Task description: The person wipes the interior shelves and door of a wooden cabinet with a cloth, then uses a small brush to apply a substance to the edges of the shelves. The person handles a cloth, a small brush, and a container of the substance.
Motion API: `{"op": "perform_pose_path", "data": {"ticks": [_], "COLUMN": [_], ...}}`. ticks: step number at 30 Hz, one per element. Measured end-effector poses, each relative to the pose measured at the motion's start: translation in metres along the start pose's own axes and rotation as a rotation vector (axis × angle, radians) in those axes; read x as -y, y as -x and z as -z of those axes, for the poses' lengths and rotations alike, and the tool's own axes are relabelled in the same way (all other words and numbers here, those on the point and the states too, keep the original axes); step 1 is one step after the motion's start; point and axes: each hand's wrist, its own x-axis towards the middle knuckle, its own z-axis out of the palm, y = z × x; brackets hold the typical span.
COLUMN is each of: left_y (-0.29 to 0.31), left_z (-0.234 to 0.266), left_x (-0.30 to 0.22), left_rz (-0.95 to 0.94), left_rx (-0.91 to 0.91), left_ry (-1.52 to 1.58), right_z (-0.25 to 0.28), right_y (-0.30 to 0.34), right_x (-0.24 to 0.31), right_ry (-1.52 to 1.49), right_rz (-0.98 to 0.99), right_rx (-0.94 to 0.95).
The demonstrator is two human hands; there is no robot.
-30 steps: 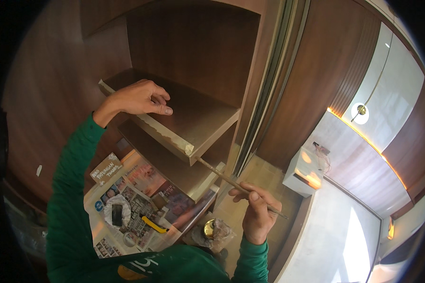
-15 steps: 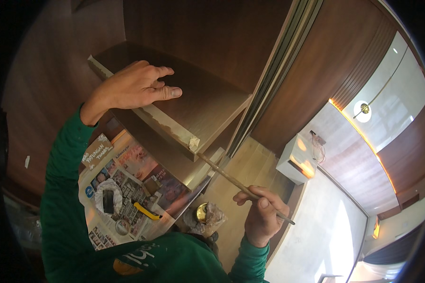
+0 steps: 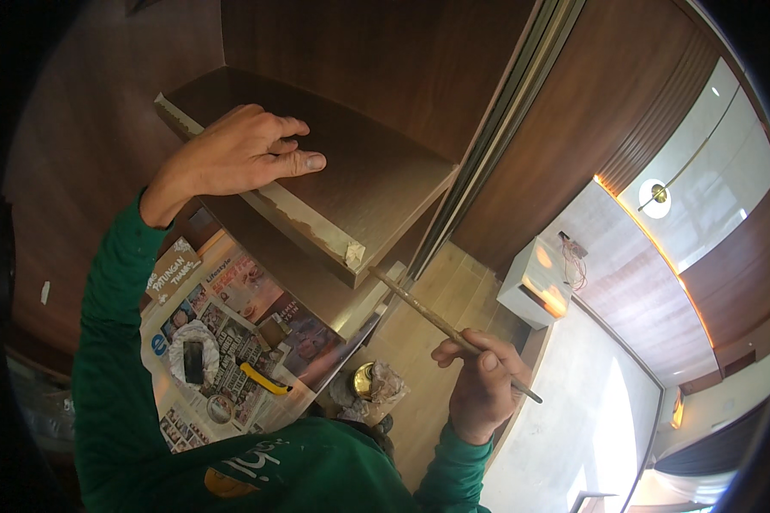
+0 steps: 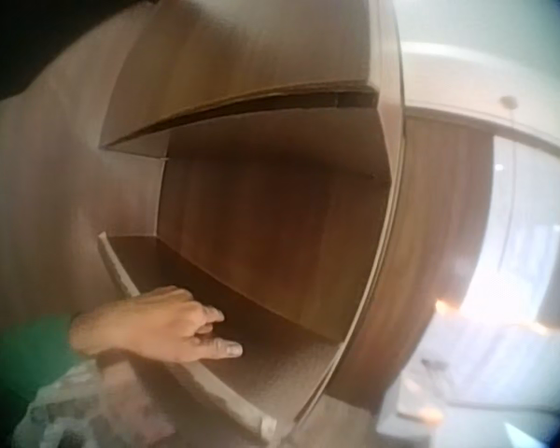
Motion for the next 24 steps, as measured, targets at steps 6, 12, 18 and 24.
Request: {"op": "perform_pose_path", "data": {"ticks": [6,12,18,24], "left_y": [-0.002,-0.003,-0.004,-0.002], "left_z": [-0.004,-0.016,-0.015,-0.012], "left_x": [0.006,0.014,0.016,0.011], "left_rz": [-0.021,-0.134,-0.122,-0.105], "left_rx": [-0.012,-0.197,-0.178,-0.177], "left_ry": [0.014,0.049,0.075,0.071], "right_z": [0.0,0.0,0.003,0.004], "right_y": [-0.002,-0.004,-0.005,-0.009], "right_x": [-0.001,-0.006,-0.005,-0.011], "right_ry": [-0.021,-0.009,-0.058,-0.036], "right_rz": [-0.023,-0.026,-0.028,-0.039], "right_rx": [0.056,0.01,0.051,0.022]}}
